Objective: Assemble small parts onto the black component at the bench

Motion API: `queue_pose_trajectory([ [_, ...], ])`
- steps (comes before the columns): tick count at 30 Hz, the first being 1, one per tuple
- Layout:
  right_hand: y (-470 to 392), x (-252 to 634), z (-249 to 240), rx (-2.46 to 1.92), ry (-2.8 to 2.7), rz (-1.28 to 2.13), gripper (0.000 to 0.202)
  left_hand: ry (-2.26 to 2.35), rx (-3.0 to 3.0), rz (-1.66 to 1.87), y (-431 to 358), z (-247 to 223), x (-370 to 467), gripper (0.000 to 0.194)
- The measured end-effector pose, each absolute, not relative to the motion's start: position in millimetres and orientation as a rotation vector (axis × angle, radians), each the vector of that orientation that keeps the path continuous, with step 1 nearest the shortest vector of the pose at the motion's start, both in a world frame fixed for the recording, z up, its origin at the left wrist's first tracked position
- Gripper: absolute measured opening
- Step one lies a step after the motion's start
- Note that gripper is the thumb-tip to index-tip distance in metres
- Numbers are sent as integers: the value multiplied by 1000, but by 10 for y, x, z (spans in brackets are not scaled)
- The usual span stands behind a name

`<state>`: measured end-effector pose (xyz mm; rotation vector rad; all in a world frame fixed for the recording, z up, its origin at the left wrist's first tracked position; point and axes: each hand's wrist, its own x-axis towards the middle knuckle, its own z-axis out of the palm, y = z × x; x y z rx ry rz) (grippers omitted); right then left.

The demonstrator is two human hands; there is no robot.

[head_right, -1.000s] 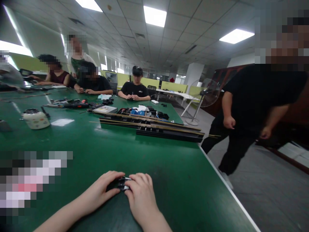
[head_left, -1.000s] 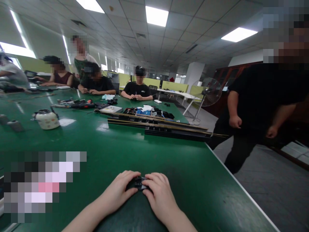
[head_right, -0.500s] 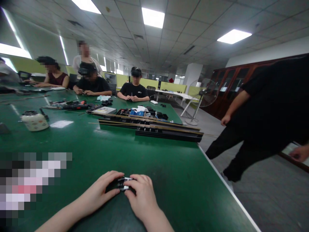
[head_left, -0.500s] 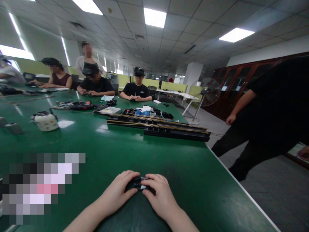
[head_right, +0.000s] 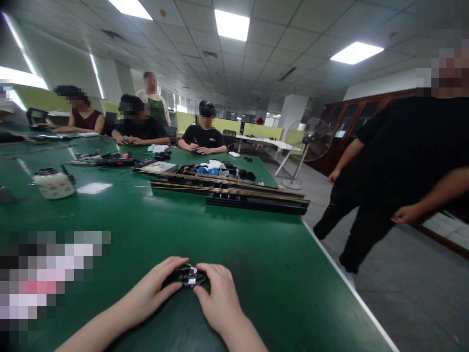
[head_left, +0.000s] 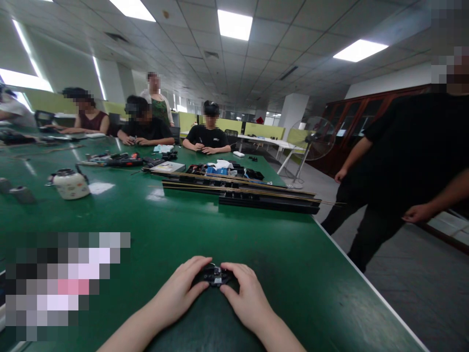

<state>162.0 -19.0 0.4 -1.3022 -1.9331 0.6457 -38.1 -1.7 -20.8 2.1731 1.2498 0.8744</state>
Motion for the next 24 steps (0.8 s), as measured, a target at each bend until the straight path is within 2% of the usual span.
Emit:
queue_pose_trajectory([
  [3, -192, 1622, 12, -1312, -1926, 656, 37, 1257, 2162, 885, -17, -216, -381, 41],
  [8, -194, 1621, -5, -1327, -1924, 672, 39, 1279, 2138, 846, -26, -191, -373, 54],
  [16, -182, 1625, -37, -1328, -1926, 654, 38, 1304, 2112, 849, -19, -202, -369, 59],
  [24, -188, 1620, -18, -1359, -1938, 666, 39, 1272, 2142, 823, -39, -97, -342, 34],
])
